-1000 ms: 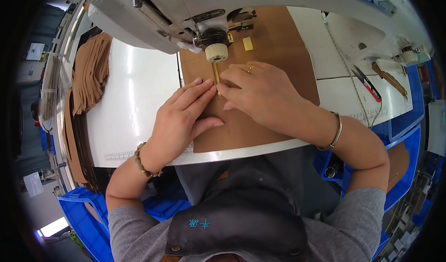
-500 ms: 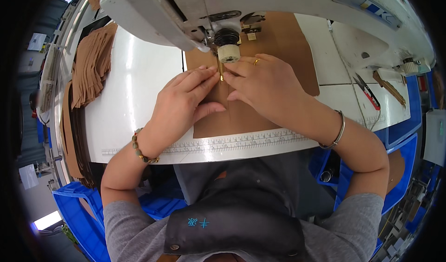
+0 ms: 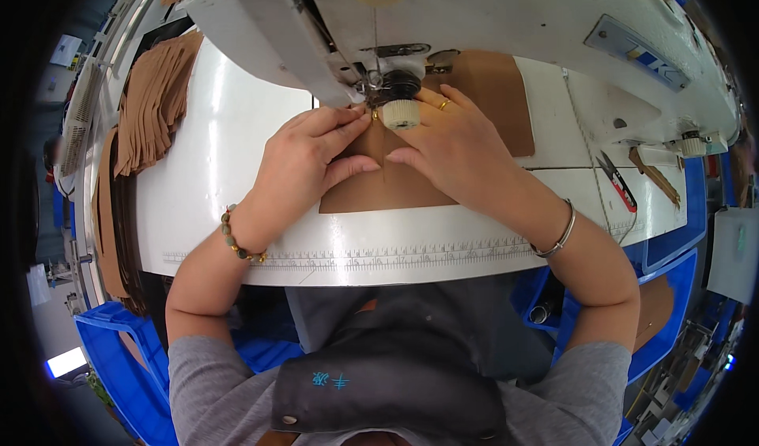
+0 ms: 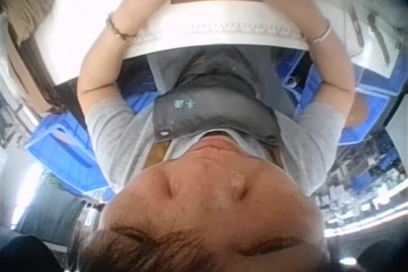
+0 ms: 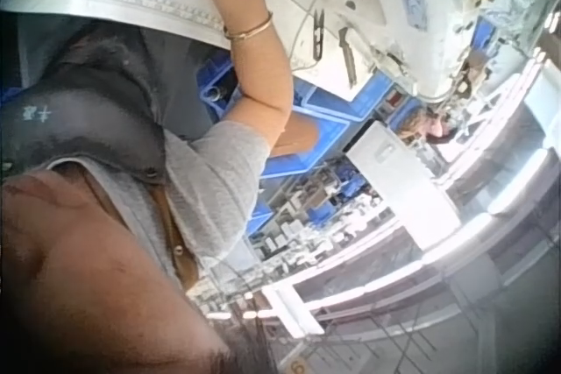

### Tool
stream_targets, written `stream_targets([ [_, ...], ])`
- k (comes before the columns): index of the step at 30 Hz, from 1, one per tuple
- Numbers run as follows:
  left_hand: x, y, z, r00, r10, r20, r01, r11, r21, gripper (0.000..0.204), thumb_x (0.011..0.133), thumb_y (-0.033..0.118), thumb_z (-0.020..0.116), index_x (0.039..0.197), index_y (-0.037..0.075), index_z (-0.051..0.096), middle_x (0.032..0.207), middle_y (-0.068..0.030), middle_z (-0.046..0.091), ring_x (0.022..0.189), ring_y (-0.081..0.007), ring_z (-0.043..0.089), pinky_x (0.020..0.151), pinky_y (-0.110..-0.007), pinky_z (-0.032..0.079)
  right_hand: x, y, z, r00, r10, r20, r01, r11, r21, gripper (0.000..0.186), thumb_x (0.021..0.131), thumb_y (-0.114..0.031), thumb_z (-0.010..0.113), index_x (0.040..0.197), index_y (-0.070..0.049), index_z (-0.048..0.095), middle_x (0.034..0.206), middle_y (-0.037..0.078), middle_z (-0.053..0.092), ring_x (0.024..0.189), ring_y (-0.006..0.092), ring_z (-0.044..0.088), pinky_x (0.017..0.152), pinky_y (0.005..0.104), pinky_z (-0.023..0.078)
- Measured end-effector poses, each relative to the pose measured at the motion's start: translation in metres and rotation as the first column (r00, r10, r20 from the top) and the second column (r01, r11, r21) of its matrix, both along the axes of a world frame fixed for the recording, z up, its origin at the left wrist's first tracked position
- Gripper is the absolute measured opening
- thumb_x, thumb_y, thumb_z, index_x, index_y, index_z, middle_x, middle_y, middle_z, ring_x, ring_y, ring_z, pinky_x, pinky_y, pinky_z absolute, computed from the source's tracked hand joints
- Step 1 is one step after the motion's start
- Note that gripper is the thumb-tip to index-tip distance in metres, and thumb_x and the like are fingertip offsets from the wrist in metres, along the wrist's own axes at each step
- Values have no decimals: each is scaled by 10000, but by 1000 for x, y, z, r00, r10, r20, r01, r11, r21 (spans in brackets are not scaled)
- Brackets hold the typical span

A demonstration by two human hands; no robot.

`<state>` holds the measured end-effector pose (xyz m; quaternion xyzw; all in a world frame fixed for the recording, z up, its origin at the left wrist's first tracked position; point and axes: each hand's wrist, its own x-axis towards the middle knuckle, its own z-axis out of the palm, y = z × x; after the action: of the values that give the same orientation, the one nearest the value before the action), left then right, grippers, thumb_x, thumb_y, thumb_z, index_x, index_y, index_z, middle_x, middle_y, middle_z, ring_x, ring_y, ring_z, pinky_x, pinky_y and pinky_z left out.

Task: The recorder uses an industrial sewing machine to sew zippers and panels for leather bags.

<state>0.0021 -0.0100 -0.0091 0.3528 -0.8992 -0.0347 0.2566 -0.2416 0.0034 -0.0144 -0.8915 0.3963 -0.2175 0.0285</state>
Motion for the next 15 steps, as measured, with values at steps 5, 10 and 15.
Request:
stream_targets([
  [5,0,1,2,1000,7,4,-7,1000,5,544,792,359,819,1200,5,752,1152,-79,726,960,-275,690,860,-364,576,0,1,0,1000,-14,10,14,999,46,450,909,-320,736,1287,-80,695,1261,70,691,1251,296,601,1161,490,415],
  [10,1,-1,4,1000,-11,7,11,1000,-4,549,800,367,809,1208,6,747,1140,-79,721,963,-280,686,868,-363,572,-1,-1,-2,1000,-9,17,9,1000,20,499,919,-330,725,1353,-88,674,1242,102,709,1198,321,630,1163,488,415],
  [15,1,-2,4,1000,-12,11,12,1000,4,518,826,350,801,1208,4,743,1140,-87,714,1008,-288,691,885,-378,570,1,-3,1,1000,0,27,0,1000,-1,498,915,-345,725,1339,-89,682,1205,111,717,1156,320,645,1156,487,422],
])
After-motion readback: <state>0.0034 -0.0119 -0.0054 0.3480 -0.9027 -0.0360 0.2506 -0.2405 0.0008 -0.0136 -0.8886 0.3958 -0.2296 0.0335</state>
